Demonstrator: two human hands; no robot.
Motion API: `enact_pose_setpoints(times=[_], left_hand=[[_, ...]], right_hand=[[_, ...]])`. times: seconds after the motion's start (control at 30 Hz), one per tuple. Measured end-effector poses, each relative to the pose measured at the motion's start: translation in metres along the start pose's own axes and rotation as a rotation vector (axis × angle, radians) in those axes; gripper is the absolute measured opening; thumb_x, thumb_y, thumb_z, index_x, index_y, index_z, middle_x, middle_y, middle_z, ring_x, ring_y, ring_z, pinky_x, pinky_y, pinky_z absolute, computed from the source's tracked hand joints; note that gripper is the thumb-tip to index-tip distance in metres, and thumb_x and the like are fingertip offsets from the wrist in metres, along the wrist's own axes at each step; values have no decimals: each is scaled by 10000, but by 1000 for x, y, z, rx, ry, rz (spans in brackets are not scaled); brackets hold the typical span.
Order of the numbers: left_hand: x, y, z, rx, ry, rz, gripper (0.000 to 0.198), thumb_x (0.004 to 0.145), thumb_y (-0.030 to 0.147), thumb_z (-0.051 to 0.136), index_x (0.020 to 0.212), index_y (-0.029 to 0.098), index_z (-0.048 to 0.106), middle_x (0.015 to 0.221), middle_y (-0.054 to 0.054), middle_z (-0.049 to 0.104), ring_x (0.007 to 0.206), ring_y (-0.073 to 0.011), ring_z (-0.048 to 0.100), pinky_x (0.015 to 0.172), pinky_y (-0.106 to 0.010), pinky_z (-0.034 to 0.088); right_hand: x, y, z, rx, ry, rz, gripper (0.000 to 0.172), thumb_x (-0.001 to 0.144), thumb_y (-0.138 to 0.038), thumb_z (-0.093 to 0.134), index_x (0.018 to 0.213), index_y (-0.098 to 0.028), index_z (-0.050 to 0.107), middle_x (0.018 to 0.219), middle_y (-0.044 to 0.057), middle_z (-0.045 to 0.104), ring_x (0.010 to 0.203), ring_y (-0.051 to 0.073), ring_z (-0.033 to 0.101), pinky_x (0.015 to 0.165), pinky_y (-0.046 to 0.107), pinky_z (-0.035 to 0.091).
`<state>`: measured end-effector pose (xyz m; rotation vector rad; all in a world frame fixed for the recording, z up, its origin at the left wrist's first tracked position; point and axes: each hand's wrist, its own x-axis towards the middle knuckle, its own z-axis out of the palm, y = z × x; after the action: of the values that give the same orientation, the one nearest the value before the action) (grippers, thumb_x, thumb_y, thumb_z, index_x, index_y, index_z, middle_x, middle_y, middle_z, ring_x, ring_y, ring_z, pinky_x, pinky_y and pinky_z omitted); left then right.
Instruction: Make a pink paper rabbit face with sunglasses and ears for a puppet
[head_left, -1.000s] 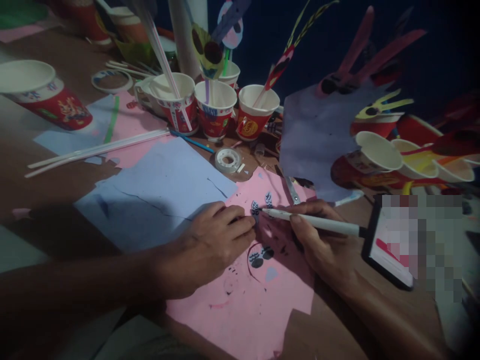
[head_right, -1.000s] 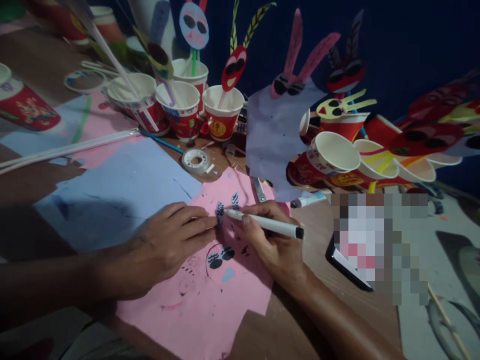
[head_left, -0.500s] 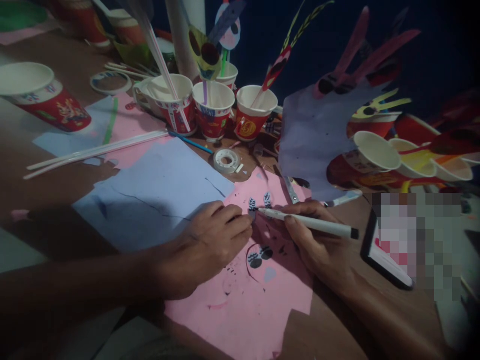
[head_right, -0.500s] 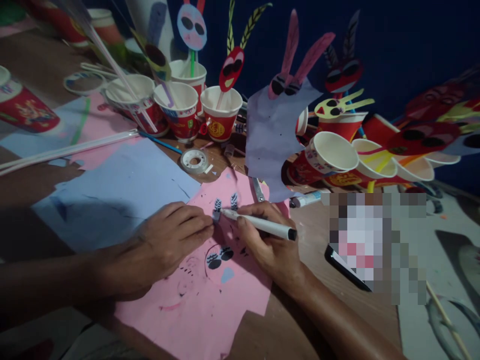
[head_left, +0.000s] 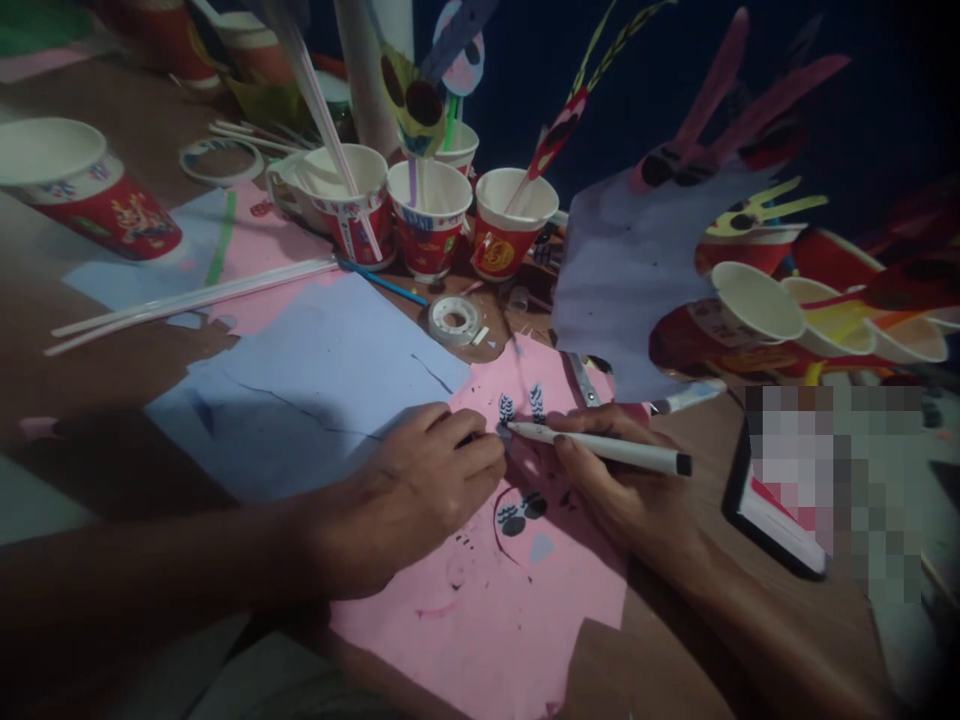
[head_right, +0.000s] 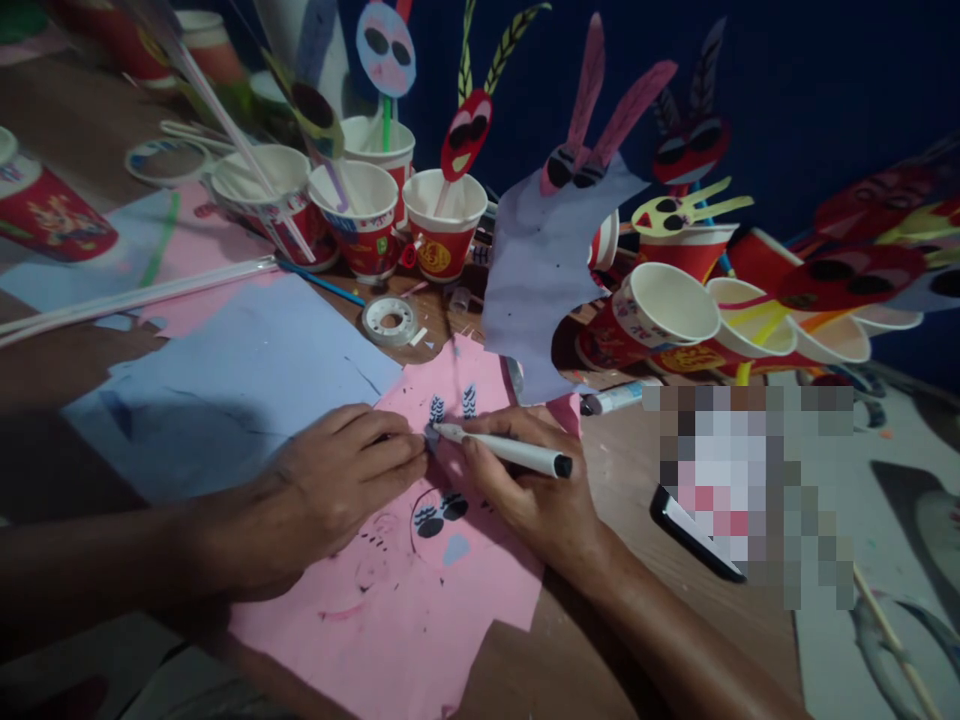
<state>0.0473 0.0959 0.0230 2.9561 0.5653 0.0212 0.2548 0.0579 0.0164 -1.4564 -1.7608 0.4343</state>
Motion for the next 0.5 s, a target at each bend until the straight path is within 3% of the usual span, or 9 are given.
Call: enact_pose_setpoints(times=[0.27,0.5], left_hand=[[1,1,4,-18,65,-29,332,795,95,493,1124,136,517,1163,-85,549,1060,-250,432,880,-389,349],[2,1,-1,3,19,-2,333,792,74,486,1116,142,524,1107,-83,578,1044,-243,445,860,-375,360]], right_hand=[[-3,5,0,23,-29,47,101,786,-179,616,847,-248,658,722,-23,684,562,117,615,519,235,477],[-1,3,-1,2,-33,54,53,783,-201,605,753,-216,645,666,-8,675,565,135,617,517,251,480]])
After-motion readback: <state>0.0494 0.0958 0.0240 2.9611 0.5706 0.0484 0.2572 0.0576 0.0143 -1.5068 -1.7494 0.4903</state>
